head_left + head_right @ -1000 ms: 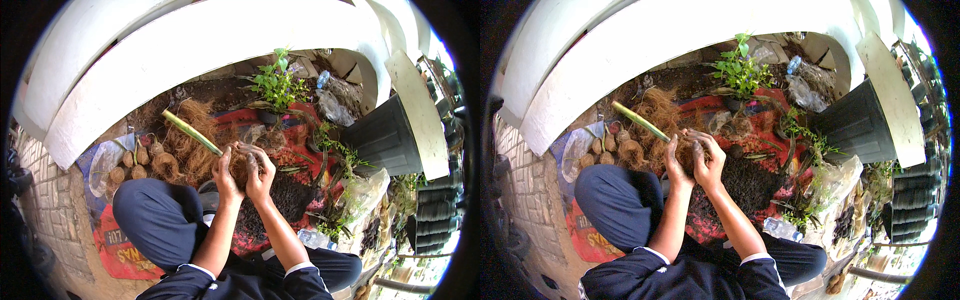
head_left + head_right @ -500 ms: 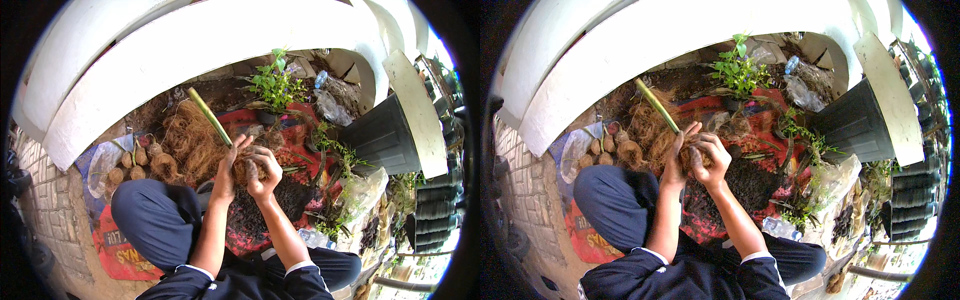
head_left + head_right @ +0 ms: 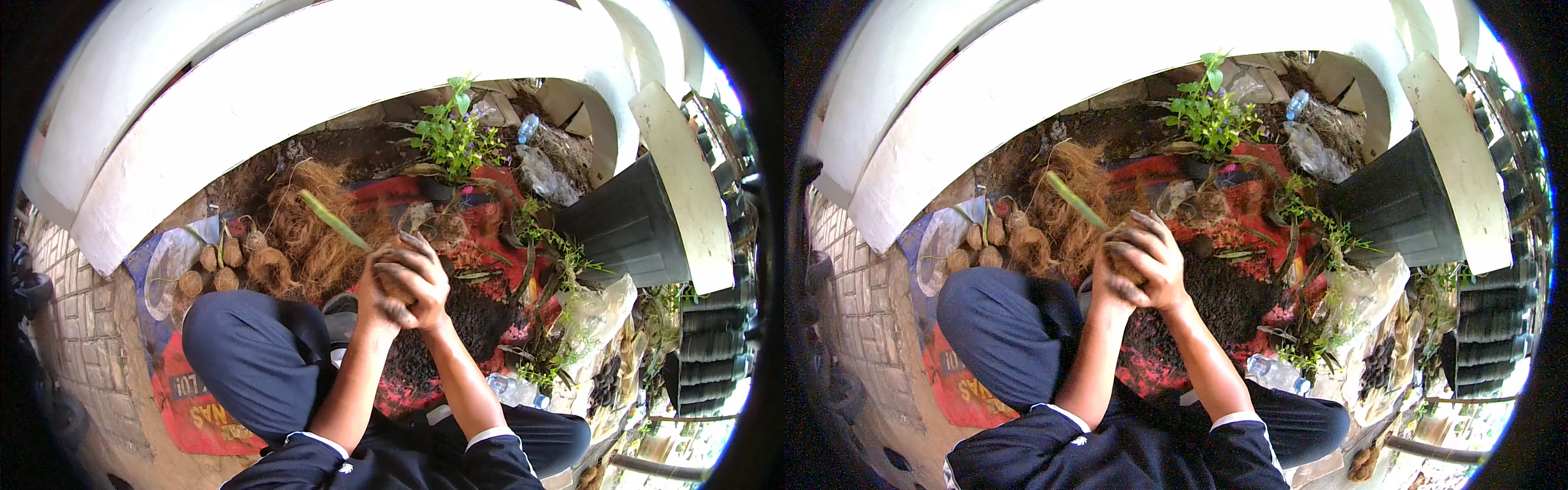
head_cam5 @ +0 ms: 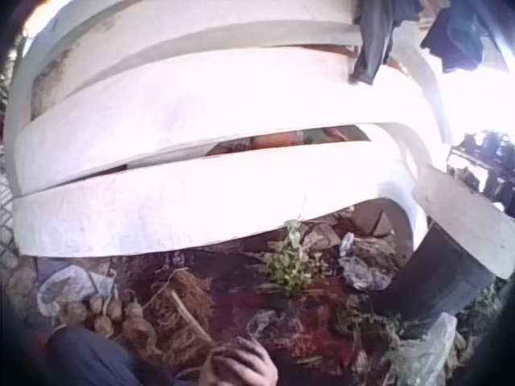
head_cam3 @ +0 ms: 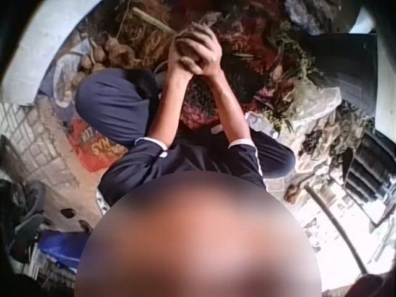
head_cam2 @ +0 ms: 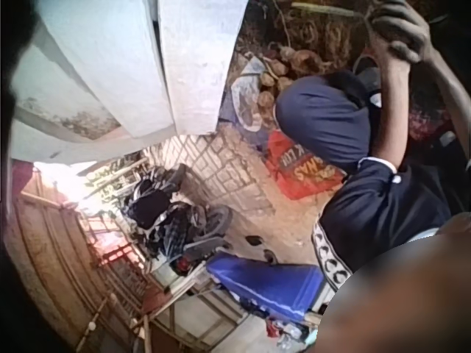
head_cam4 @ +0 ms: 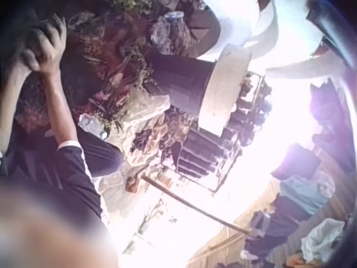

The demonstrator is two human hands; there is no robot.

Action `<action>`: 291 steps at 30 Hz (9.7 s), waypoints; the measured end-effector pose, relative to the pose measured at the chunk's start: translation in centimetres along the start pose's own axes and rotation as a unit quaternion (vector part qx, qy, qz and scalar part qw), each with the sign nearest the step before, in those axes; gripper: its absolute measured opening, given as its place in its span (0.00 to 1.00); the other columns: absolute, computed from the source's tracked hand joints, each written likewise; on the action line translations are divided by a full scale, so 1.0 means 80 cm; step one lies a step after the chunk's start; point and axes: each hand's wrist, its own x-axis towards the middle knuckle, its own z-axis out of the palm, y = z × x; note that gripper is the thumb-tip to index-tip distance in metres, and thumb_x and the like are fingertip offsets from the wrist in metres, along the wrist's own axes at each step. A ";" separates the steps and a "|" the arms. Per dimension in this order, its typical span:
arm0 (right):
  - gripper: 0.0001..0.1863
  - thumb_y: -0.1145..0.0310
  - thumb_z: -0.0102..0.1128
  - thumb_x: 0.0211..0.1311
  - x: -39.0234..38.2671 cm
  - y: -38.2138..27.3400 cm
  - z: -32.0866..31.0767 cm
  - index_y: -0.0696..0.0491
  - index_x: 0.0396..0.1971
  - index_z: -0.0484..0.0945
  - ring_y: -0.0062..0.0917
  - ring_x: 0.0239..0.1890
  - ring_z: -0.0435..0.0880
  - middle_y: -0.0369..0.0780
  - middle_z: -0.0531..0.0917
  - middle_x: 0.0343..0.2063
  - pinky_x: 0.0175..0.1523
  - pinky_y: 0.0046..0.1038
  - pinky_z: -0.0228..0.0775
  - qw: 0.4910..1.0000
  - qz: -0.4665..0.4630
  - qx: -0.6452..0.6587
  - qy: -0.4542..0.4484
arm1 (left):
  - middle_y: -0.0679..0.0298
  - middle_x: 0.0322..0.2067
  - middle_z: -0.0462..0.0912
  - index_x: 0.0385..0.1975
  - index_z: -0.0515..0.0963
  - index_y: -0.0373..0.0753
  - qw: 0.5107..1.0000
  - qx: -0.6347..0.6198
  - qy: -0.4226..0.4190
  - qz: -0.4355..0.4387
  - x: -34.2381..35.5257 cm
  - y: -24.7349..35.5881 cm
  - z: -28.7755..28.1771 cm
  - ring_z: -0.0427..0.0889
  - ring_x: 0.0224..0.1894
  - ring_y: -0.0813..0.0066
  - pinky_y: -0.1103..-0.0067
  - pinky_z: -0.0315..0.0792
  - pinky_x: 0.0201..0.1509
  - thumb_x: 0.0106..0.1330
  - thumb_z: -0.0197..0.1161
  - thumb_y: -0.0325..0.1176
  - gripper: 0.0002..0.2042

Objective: The person sits on a mat and wraps a coconut with a sprout using coconut fiber and twine. They first pack fiber around the base of the sprout, then tie the bundle with twine, adjusting the wrap to secure it.

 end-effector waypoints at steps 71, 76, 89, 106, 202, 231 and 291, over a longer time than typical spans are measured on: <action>0.17 0.67 0.56 0.56 0.031 0.034 0.079 0.58 0.45 0.77 0.38 0.50 0.78 0.47 0.80 0.43 0.54 0.33 0.68 0.972 0.210 0.092 0.056 | 0.59 0.47 0.74 0.55 0.66 0.35 0.994 0.010 0.094 0.059 0.068 0.046 -0.030 0.72 0.53 0.69 0.70 0.68 0.57 0.69 0.47 0.44 0.21; 0.17 0.78 0.45 0.55 0.022 0.029 0.091 0.61 0.44 0.76 0.29 0.44 0.81 0.47 0.83 0.39 0.52 0.27 0.68 0.883 0.399 0.201 0.147 | 0.63 0.51 0.76 0.55 0.69 0.43 0.981 0.044 0.183 0.053 0.052 0.054 0.003 0.75 0.51 0.66 0.68 0.67 0.57 0.64 0.49 0.56 0.27; 0.25 0.72 0.35 0.64 0.016 0.034 0.071 0.58 0.61 0.61 0.27 0.64 0.61 0.42 0.65 0.61 0.67 0.27 0.50 0.748 0.495 0.416 0.149 | 0.55 0.36 0.81 0.37 0.75 0.28 0.927 0.255 0.082 0.262 0.056 0.024 -0.033 0.78 0.43 0.68 0.72 0.67 0.55 0.68 0.48 0.36 0.15; 0.11 0.71 0.55 0.57 0.009 0.012 0.041 0.61 0.37 0.78 0.36 0.38 0.82 0.46 0.82 0.35 0.46 0.29 0.72 0.828 0.477 0.265 0.132 | 0.59 0.57 0.69 0.57 0.68 0.33 0.936 0.288 0.069 0.188 0.039 0.024 0.009 0.69 0.57 0.71 0.72 0.60 0.63 0.70 0.43 0.54 0.29; 0.09 0.71 0.53 0.62 0.000 -0.013 0.026 0.63 0.31 0.77 0.19 0.35 0.77 0.38 0.81 0.31 0.43 0.22 0.69 0.783 0.433 0.371 0.249 | 0.60 0.51 0.75 0.56 0.69 0.33 0.858 0.449 -0.044 0.245 0.020 0.028 0.009 0.70 0.57 0.69 0.71 0.58 0.64 0.72 0.35 0.52 0.28; 0.27 0.60 0.37 0.70 0.005 -0.001 0.020 0.50 0.67 0.52 0.28 0.68 0.53 0.41 0.53 0.67 0.67 0.28 0.48 0.716 0.557 0.406 0.108 | 0.54 0.48 0.78 0.47 0.74 0.27 0.949 0.283 -0.049 0.131 0.020 0.010 -0.005 0.77 0.48 0.71 0.74 0.70 0.55 0.68 0.49 0.43 0.22; 0.22 0.58 0.60 0.51 0.007 0.000 0.012 0.55 0.44 0.77 0.43 0.58 0.69 0.47 0.75 0.49 0.61 0.43 0.60 0.997 0.047 -0.018 -0.067 | 0.61 0.45 0.76 0.53 0.69 0.38 0.996 -0.087 0.006 -0.019 0.019 0.010 -0.020 0.76 0.47 0.72 0.74 0.73 0.50 0.70 0.46 0.46 0.20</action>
